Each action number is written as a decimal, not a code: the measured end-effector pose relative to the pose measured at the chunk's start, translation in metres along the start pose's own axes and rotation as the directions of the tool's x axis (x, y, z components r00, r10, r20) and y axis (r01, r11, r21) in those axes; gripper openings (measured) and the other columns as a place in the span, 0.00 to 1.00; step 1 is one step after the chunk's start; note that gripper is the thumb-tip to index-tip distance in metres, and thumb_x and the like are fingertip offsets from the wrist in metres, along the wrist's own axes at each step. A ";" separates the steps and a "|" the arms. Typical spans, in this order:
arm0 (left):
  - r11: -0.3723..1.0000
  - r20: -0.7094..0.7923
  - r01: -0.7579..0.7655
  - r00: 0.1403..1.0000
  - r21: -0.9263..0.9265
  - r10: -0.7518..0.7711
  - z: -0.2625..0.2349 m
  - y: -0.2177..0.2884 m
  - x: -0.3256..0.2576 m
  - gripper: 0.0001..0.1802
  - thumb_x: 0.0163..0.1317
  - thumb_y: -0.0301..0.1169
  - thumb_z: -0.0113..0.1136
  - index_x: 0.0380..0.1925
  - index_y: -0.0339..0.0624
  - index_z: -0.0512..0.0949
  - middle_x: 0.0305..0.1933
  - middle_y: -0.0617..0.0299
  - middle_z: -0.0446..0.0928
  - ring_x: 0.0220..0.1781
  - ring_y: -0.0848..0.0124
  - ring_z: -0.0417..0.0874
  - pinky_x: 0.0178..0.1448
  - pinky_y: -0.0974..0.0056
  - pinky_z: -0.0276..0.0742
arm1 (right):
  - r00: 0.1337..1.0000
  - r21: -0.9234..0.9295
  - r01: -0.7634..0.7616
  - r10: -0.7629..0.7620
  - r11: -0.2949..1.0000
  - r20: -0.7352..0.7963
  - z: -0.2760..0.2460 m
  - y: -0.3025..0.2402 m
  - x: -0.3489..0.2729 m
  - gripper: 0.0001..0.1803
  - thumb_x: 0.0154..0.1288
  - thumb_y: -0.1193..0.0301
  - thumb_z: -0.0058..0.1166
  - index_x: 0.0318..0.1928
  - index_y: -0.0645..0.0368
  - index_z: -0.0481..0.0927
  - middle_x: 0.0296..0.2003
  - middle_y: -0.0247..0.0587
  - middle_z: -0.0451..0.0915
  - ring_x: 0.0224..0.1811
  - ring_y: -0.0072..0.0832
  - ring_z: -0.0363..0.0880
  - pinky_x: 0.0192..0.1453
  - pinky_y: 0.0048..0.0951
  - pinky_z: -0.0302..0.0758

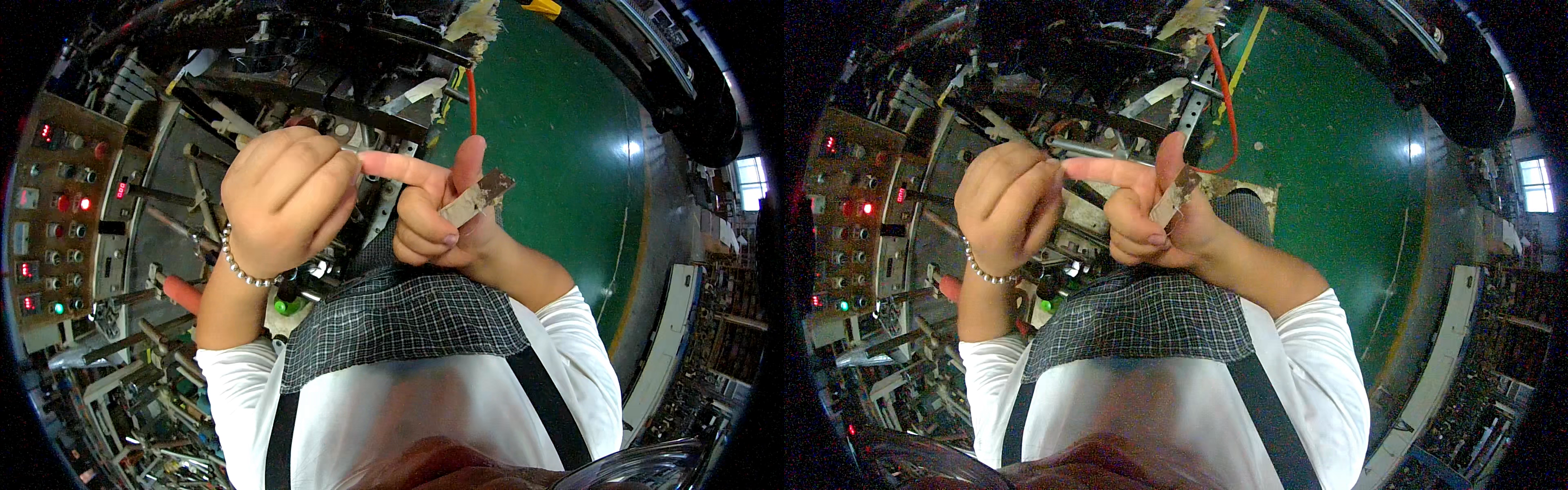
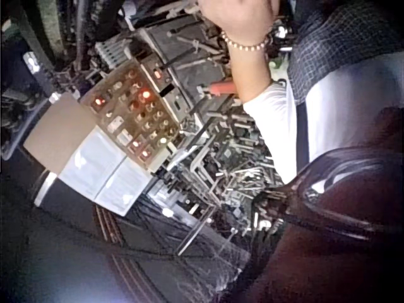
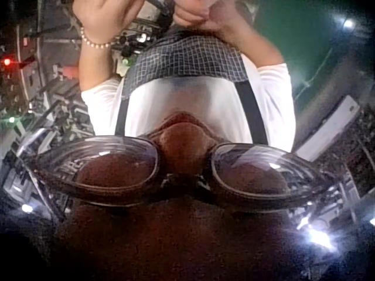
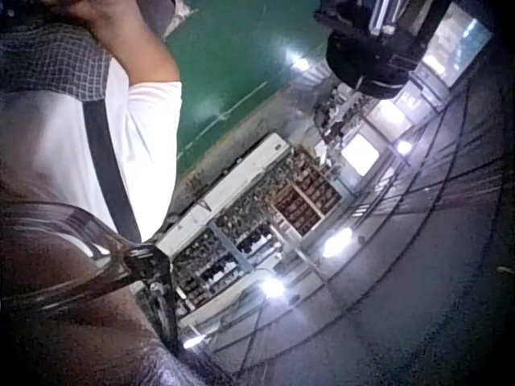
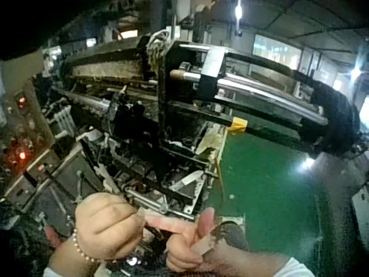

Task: The person uses a wrench to tighten bolts on a machine, then handles a roll of silver tape, peeling and applying it to a metal component of the machinery.

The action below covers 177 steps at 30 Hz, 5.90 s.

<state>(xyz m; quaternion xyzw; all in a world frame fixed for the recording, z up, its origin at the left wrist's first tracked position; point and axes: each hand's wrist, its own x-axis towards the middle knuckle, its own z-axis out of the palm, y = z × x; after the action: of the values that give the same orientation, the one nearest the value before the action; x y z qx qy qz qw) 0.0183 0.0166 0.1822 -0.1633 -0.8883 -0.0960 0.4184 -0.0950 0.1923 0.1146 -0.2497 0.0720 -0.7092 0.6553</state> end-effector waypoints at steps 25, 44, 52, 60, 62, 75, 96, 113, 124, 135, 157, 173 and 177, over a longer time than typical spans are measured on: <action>0.912 -0.025 0.284 0.952 -0.296 -0.304 -0.010 0.009 -0.017 0.09 0.52 0.21 0.69 0.35 0.36 0.83 0.36 0.55 0.82 0.37 0.62 0.83 0.43 0.63 0.78 | 0.997 -0.075 0.032 -0.026 0.997 0.075 0.008 0.004 0.005 0.57 0.62 0.27 0.29 0.74 0.64 0.53 0.12 0.26 0.63 0.11 0.17 0.55 0.19 0.24 0.53; 0.800 -0.101 0.432 0.853 -0.417 -0.513 -0.014 -0.013 -0.041 0.06 0.64 0.27 0.57 0.29 0.36 0.75 0.27 0.56 0.75 0.27 0.63 0.77 0.33 0.63 0.73 | 0.999 -0.179 0.040 -0.045 0.983 -0.023 0.011 -0.002 0.001 0.58 0.61 0.28 0.34 0.73 0.68 0.52 0.12 0.24 0.63 0.11 0.16 0.56 0.20 0.22 0.56; 0.936 -0.108 0.255 0.952 -0.243 -0.288 -0.003 0.002 -0.023 0.09 0.52 0.22 0.69 0.34 0.38 0.81 0.34 0.57 0.82 0.36 0.59 0.83 0.41 0.61 0.80 | 0.999 -0.196 0.034 -0.037 0.980 -0.011 0.010 0.002 0.002 0.59 0.60 0.28 0.35 0.73 0.68 0.52 0.13 0.24 0.64 0.11 0.15 0.57 0.20 0.21 0.56; 0.977 -0.002 0.208 0.978 -0.055 -0.209 -0.008 0.010 -0.020 0.14 0.50 0.21 0.70 0.39 0.37 0.81 0.37 0.55 0.82 0.41 0.57 0.84 0.46 0.59 0.82 | 0.992 -0.494 -0.024 -0.042 0.869 -0.121 0.019 0.002 0.001 0.56 0.62 0.28 0.34 0.73 0.66 0.54 0.14 0.23 0.64 0.13 0.13 0.57 0.20 0.20 0.54; 0.981 0.065 0.155 0.984 0.116 -0.164 -0.008 0.013 -0.021 0.14 0.49 0.22 0.69 0.39 0.37 0.80 0.37 0.55 0.81 0.40 0.57 0.84 0.45 0.59 0.82 | 0.979 -0.695 -0.078 -0.076 0.714 -0.188 0.022 0.004 0.001 0.55 0.64 0.29 0.34 0.73 0.65 0.56 0.14 0.23 0.64 0.14 0.13 0.57 0.20 0.20 0.54; 0.853 -0.046 0.367 0.910 -0.371 -0.412 -0.007 0.003 -0.035 0.06 0.61 0.25 0.63 0.28 0.36 0.76 0.26 0.57 0.74 0.26 0.63 0.76 0.32 0.64 0.73 | 0.909 -0.535 0.062 -0.268 0.843 -0.318 0.027 0.008 0.017 0.28 0.79 0.53 0.37 0.64 0.64 0.67 0.28 0.32 0.70 0.22 0.17 0.62 0.31 0.23 0.63; 0.592 0.223 0.563 0.806 -0.576 -0.549 0.009 0.014 -0.028 0.09 0.59 0.29 0.67 0.29 0.34 0.79 0.29 0.58 0.78 0.29 0.70 0.76 0.35 0.67 0.72 | 0.849 -0.976 -0.158 -0.484 0.147 -0.210 0.035 0.018 0.004 0.06 0.73 0.70 0.49 0.41 0.60 0.75 0.25 0.35 0.77 0.25 0.25 0.76 0.31 0.27 0.72; 0.368 0.098 0.457 0.724 -0.810 -0.682 0.004 -0.008 -0.055 0.15 0.72 0.33 0.55 0.26 0.37 0.74 0.27 0.65 0.74 0.28 0.79 0.71 0.32 0.73 0.66 | 0.862 -0.842 0.029 -0.440 0.539 -0.252 0.042 0.010 0.015 0.13 0.79 0.60 0.42 0.47 0.58 0.69 0.21 0.33 0.71 0.18 0.15 0.61 0.21 0.18 0.58; 0.271 0.232 0.532 0.696 -0.803 -0.679 0.008 0.008 -0.042 0.07 0.70 0.25 0.54 0.40 0.32 0.79 0.36 0.61 0.79 0.35 0.76 0.78 0.42 0.71 0.75 | 0.872 -0.841 -0.036 -0.394 0.540 -0.291 0.044 0.015 0.015 0.11 0.79 0.62 0.42 0.47 0.56 0.68 0.23 0.28 0.72 0.20 0.12 0.62 0.23 0.16 0.60; 0.565 0.111 0.563 0.761 -0.603 -0.640 0.005 0.009 -0.042 0.05 0.62 0.25 0.63 0.29 0.35 0.79 0.29 0.60 0.80 0.34 0.72 0.80 0.41 0.67 0.76 | 0.884 -0.836 -0.025 -0.379 0.548 -0.274 0.040 0.017 0.014 0.10 0.79 0.63 0.42 0.46 0.57 0.68 0.23 0.28 0.72 0.21 0.12 0.62 0.24 0.16 0.60; 0.254 0.232 0.544 0.671 -0.799 -0.705 0.005 0.011 -0.034 0.09 0.67 0.25 0.57 0.45 0.34 0.81 0.39 0.63 0.77 0.34 0.77 0.77 0.40 0.72 0.74 | 0.887 -0.858 0.002 -0.397 0.514 -0.236 0.034 0.020 0.016 0.08 0.78 0.66 0.43 0.46 0.58 0.69 0.25 0.29 0.72 0.24 0.13 0.65 0.28 0.18 0.65; 0.107 0.174 0.502 0.481 -0.858 -0.859 -0.001 -0.014 -0.055 0.06 0.63 0.29 0.66 0.33 0.38 0.80 0.28 0.68 0.76 0.28 0.82 0.71 0.30 0.75 0.65 | 0.850 -0.984 -0.176 -0.510 -0.038 -0.133 0.027 0.020 0.009 0.09 0.73 0.66 0.52 0.42 0.59 0.73 0.24 0.38 0.75 0.24 0.26 0.73 0.29 0.29 0.70; 0.280 -0.059 0.260 0.627 -0.924 -0.777 -0.030 -0.050 -0.067 0.21 0.76 0.38 0.47 0.27 0.36 0.77 0.24 0.63 0.70 0.22 0.76 0.66 0.26 0.70 0.60 | 0.834 -0.891 -0.068 -0.464 0.449 -0.298 0.017 0.014 0.003 0.11 0.77 0.63 0.46 0.43 0.59 0.69 0.23 0.31 0.71 0.20 0.15 0.62 0.23 0.18 0.59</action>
<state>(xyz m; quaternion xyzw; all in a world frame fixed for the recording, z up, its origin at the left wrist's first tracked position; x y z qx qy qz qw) 0.0607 -0.0531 0.1479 0.0005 -0.5701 -0.6964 0.4360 -0.0752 0.1919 0.1241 -0.3608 0.5605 -0.6832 0.2982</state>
